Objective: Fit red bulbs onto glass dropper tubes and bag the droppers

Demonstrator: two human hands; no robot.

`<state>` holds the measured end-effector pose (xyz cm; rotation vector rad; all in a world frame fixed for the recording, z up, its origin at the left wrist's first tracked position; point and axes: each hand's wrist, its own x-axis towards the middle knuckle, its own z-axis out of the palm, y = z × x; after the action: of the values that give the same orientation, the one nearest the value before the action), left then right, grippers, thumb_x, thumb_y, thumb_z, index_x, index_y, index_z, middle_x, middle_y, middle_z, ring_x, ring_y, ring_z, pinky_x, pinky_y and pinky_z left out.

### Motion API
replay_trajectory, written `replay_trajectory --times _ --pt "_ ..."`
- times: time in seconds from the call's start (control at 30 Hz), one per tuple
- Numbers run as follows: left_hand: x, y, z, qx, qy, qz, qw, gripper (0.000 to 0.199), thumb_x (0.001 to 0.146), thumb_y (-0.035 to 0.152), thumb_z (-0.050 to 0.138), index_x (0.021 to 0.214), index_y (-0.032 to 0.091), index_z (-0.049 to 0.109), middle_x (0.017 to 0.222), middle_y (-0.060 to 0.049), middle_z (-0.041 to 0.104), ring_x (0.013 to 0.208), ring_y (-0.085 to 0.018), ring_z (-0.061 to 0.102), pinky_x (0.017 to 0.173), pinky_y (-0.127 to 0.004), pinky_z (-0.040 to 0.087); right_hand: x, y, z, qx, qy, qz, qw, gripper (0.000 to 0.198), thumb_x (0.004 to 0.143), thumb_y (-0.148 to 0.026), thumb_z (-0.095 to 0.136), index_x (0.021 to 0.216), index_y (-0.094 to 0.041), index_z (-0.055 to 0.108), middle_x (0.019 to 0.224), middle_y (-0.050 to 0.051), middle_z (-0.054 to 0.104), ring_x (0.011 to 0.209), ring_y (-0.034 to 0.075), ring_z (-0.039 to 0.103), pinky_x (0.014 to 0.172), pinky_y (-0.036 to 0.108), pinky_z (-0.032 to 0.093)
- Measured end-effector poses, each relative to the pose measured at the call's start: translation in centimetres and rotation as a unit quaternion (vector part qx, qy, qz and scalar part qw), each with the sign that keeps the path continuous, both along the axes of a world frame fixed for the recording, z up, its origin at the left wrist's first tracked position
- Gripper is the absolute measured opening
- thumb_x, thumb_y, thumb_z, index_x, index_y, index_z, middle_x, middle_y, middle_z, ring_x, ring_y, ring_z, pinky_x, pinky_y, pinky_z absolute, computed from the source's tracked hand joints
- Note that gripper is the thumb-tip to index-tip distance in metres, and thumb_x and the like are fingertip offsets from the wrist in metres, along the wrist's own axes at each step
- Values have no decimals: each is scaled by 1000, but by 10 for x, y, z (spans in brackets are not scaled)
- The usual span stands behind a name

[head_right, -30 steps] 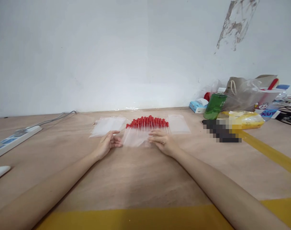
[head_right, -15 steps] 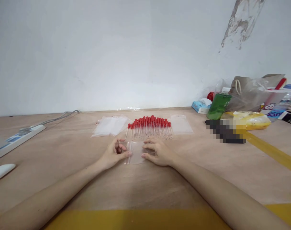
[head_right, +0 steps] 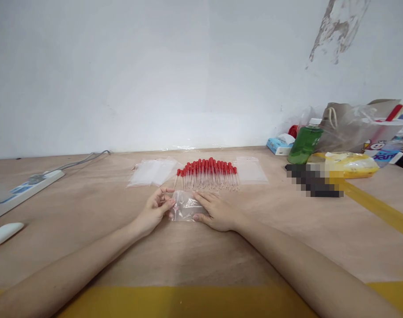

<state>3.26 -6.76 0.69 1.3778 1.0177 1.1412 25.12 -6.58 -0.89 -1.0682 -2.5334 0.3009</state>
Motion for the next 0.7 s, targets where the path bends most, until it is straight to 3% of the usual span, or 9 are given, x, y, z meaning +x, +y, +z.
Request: replay_trajectory --times 0.17,0.3,0.37,0.5,0.57,0.7 --pt "-2 -1 3 -43 -27 -6 999 48 60 38 69 94 22 39 63 8 39 66 -13 60 57 -26 50 0 1 -1 0 -3 -5 1000 65 85 -53 34 137 -17 24 140 11 28 127 25 28 103 43 25" --pt "-12 1 6 -26 54 -45 997 44 67 43 62 98 23 39 69 6 44 68 -13 59 52 -23 48 -1 -2 3 10 8 -6 1000 63 85 -51 35 136 -16 27 138 11 33 124 25 33 101 43 28" --pt "-21 11 8 21 125 -44 991 37 72 44 55 99 22 43 73 3 49 62 -11 56 48 -20 44 -2 -3 3 15 19 -11 1000 61 85 -51 35 135 -17 30 136 11 36 123 24 35 101 44 29" --pt "-34 52 18 136 318 63 936 22 73 38 53 78 17 55 70 -1 57 61 -12 53 55 -23 42 -2 -4 2 14 25 -14 1000 59 85 -51 36 133 -17 35 135 10 38 123 24 35 101 44 29" --pt "-33 76 23 123 406 111 899 17 67 34 58 71 18 56 71 -2 61 66 -15 56 61 -25 43 -1 -4 1 14 25 -12 1000 58 85 -51 36 133 -18 34 135 10 38 123 24 35 101 43 30" --pt "-12 117 30 61 447 137 882 18 54 28 68 59 18 54 61 -3 60 67 -21 58 59 -27 43 -1 -5 2 18 18 -15 1000 58 85 -50 35 134 -19 32 136 9 37 123 24 35 101 42 30"
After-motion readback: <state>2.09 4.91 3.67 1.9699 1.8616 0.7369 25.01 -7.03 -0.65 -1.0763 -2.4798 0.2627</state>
